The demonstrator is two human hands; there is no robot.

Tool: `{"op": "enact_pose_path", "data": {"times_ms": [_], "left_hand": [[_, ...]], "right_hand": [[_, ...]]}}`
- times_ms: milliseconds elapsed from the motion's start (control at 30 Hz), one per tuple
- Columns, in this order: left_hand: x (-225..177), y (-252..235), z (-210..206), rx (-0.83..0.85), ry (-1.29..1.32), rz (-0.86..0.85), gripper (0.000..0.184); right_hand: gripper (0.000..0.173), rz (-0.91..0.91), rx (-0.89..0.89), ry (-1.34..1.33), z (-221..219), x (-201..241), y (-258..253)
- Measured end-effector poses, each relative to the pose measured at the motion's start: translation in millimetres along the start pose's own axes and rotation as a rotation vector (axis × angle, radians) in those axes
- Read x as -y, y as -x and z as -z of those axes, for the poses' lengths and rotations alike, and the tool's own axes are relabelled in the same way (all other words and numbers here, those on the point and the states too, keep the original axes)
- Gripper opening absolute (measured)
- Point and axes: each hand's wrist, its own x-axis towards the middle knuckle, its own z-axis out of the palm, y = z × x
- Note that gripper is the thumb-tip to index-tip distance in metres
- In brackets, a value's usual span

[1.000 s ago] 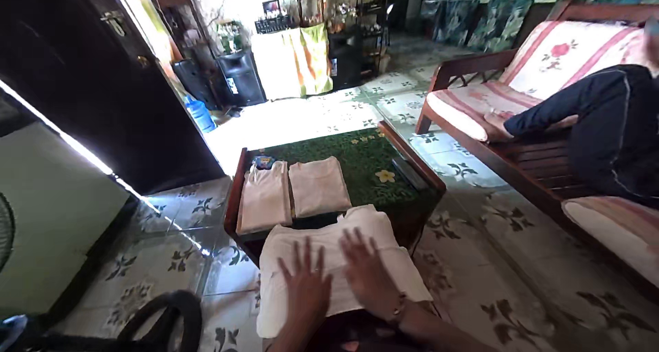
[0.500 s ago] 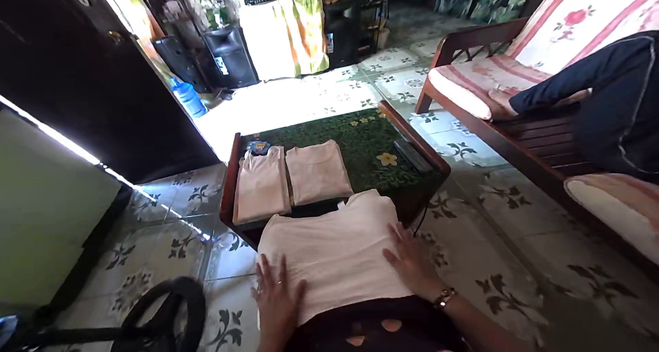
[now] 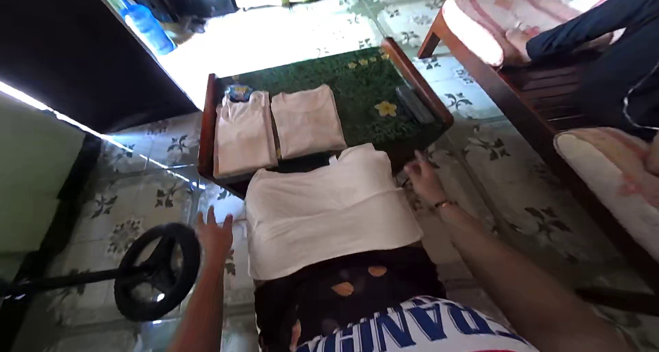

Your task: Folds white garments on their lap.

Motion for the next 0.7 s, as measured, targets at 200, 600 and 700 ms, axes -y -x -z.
{"op": "enact_pose_path", "data": {"times_ms": [200, 600, 700], "left_hand": [[-94, -78, -8, 0.473, 0.007, -0.084, 0.062], [-103, -117, -15, 0.572, -0.149, -0.198, 0.033], [-102, -96, -5, 0.373, -0.138, -0.251, 0.031]], "right_hand": [[0.042, 0.111, 0.287, 0.059, -3, 67, -76], [0.038, 0.259, 0.513, 0.476, -8, 96, -118], [0.036, 0.422, 0.287, 0.529, 3, 98, -97]]}}
